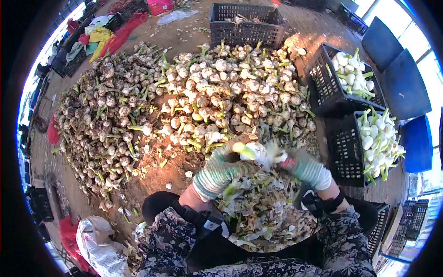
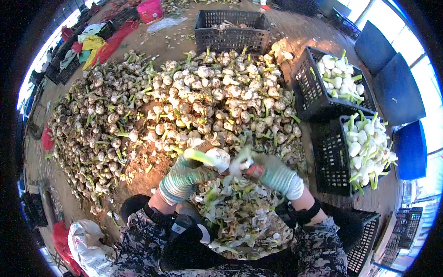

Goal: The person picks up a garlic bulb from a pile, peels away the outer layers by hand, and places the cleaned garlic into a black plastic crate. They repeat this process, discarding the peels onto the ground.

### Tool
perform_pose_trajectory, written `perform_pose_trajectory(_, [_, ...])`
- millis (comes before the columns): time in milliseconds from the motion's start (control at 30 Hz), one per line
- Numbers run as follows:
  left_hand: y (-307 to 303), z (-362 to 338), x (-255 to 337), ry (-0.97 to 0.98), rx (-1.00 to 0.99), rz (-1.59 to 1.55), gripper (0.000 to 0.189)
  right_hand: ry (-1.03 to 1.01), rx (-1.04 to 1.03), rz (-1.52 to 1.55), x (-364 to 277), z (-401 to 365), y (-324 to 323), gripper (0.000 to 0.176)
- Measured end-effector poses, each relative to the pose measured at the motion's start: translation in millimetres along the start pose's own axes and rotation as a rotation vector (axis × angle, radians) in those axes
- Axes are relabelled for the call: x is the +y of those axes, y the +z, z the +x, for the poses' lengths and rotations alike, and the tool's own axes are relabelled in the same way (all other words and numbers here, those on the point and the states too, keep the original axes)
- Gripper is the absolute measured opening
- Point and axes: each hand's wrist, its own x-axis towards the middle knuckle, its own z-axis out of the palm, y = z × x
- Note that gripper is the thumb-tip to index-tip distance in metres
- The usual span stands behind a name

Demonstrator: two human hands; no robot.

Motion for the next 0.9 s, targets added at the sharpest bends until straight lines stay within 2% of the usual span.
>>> perform_pose_trajectory(33, [1.3,0.8,-1.4,-0.032,0.009,0.026,0.049,0.076,0.087,0.249,-23.8,1.1,-15.5,0.039])
perform_pose_trajectory(100, [14.2,3.2,7.2,-0.061,-0.036,0.027,0.051,0.025,0.075,0.667,-54.5,4.8,-31.0,0.043])
perform_pose_trajectory(133, [17.2,4.0,7.0,-0.065,-0.008,0.06,0.049,0.003,0.054,0.494,-33.3,7.5,-22.1,0.042])
perform_pose_trajectory(167, [19.7,3.9,7.6,-0.068,0.023,0.093,0.046,0.004,0.055,0.496,-37.0,8.4,-22.5,0.042])
perform_pose_trajectory(233, [23.4,1.7,11.7,-0.099,0.053,0.08,0.047,0.021,0.089,0.288,-54.9,10.8,-29.4,0.043])
perform_pose_trajectory(267, [22.6,1.4,12.8,-0.123,0.023,0.056,0.048,0.081,-0.031,0.605,-64.4,8.8,-39.0,0.043])
perform_pose_trajectory(367, [21.6,1.4,15.2,-0.149,-0.017,0.015,0.048,0.077,-0.068,0.677,-43.8,4.6,-35.0,0.044])
perform_pose_trajectory(433, [21.0,2.0,16.3,-0.162,-0.036,-0.014,0.048,0.035,-0.001,0.667,-39.8,-0.9,-33.6,0.042])
perform_pose_trajectory(500, [19.7,4.3,10.3,-0.127,-0.007,0.007,0.048,0.318,0.056,0.648,-60.4,-10.7,-44.6,0.04])
perform_pose_trajectory(533, [16.8,6.0,7.1,-0.126,0.027,0.043,0.048,0.21,0.118,0.979,-56.2,-7.0,-32.4,0.036])
perform_pose_trajectory(567, [15.8,7.1,5.0,-0.124,0.062,0.079,0.049,0.208,0.117,0.978,-58.2,-5.8,-26.7,0.036])
perform_pose_trajectory(633, [21.0,7.3,4.0,-0.062,0.092,0.085,0.049,-0.026,0.327,0.285,-62.7,-4.9,-17.2,0.033])
perform_pose_trajectory(667, [20.6,8.0,4.5,-0.082,0.075,0.127,0.048,-0.038,0.355,0.127,-72.1,-6.2,-18.4,0.033])
perform_pose_trajectory(733, [19.6,6.4,6.9,-0.104,0.059,0.171,0.047,0.025,0.317,0.199,-71.9,-5.1,-17.8,0.032])
perform_pose_trajectory(800, [19.3,3.2,10.9,-0.149,0.019,-0.042,0.048,0.088,0.287,0.271,-61.4,-0.8,-17.3,0.032])
perform_pose_trajectory(900, [20.5,5.6,9.8,-0.147,0.004,-0.114,0.049,0.158,0.267,0.249,-36.1,7.3,-17.2,0.026])
